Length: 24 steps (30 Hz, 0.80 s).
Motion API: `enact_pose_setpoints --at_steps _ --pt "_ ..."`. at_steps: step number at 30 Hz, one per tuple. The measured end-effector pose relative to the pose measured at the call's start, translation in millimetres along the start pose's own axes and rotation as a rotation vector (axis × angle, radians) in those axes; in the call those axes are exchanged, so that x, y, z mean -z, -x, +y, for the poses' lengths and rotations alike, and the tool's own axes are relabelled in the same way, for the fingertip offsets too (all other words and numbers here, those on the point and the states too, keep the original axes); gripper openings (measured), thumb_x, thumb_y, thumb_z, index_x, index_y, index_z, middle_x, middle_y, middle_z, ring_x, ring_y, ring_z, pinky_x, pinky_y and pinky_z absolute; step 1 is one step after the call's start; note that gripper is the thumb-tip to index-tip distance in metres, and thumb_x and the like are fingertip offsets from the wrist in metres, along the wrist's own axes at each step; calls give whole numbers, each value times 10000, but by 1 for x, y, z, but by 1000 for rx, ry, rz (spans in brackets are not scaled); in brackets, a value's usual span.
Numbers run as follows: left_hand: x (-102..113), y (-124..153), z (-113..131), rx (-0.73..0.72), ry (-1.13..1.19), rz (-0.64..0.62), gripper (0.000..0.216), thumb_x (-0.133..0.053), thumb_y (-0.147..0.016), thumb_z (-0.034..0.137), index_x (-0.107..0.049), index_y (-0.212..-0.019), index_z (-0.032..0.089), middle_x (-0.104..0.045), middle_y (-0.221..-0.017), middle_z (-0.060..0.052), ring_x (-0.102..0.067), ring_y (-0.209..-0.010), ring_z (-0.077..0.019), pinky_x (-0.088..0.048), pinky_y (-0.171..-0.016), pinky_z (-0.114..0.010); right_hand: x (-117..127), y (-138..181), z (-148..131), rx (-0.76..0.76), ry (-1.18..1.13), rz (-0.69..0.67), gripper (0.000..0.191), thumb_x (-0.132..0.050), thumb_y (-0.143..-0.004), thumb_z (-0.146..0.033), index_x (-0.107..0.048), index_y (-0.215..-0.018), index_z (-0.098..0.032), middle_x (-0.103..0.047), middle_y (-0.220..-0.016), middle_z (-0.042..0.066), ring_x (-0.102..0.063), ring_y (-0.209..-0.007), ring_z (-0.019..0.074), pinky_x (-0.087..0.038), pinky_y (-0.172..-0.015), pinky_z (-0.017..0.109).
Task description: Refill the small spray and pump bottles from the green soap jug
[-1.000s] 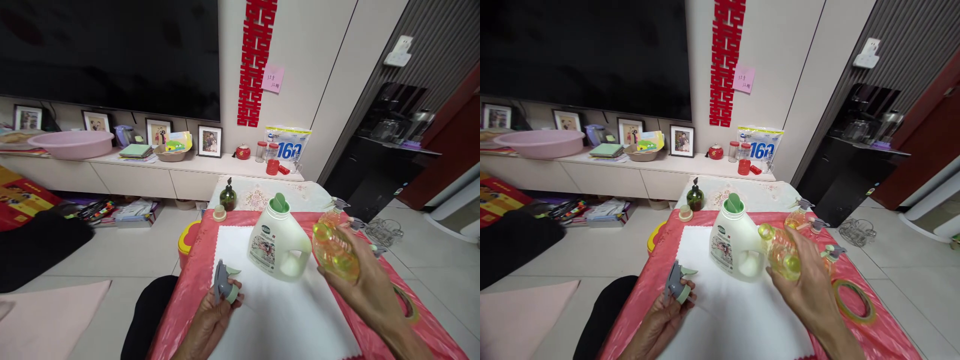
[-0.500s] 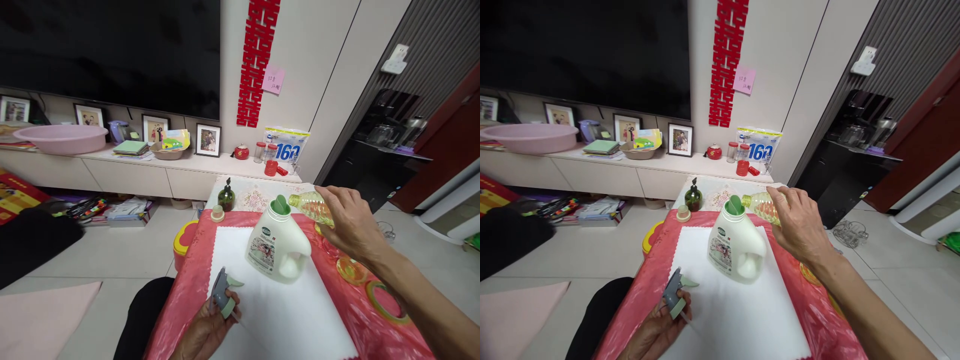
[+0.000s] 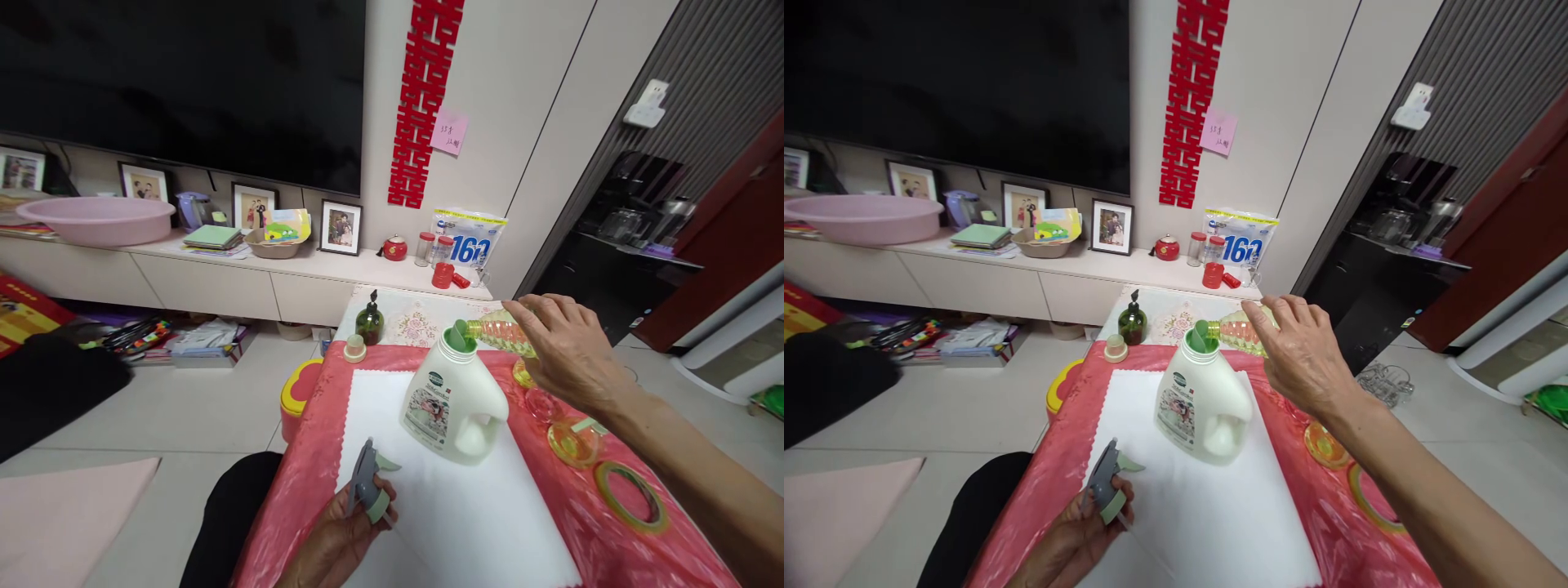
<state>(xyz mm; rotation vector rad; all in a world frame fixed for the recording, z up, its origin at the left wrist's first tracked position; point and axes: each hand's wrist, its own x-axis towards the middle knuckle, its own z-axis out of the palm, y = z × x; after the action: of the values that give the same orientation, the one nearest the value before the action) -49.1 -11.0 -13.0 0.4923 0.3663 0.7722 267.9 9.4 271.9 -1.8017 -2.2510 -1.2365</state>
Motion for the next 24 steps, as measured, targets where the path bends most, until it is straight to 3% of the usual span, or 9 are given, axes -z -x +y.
enact_pose_setpoints --at_steps 24 --pt "-3 -1 0 17 -32 -14 372 -891 -699 334 -757 -1032 240 -716 -1064 -54 -653 -916 -174 -447 -923 -338 10 -6 10 54 110 39 605 -554 -760 -85 -509 -1354 -193 -588 -1277 97 -502 -1147 277 -361 -869 396"
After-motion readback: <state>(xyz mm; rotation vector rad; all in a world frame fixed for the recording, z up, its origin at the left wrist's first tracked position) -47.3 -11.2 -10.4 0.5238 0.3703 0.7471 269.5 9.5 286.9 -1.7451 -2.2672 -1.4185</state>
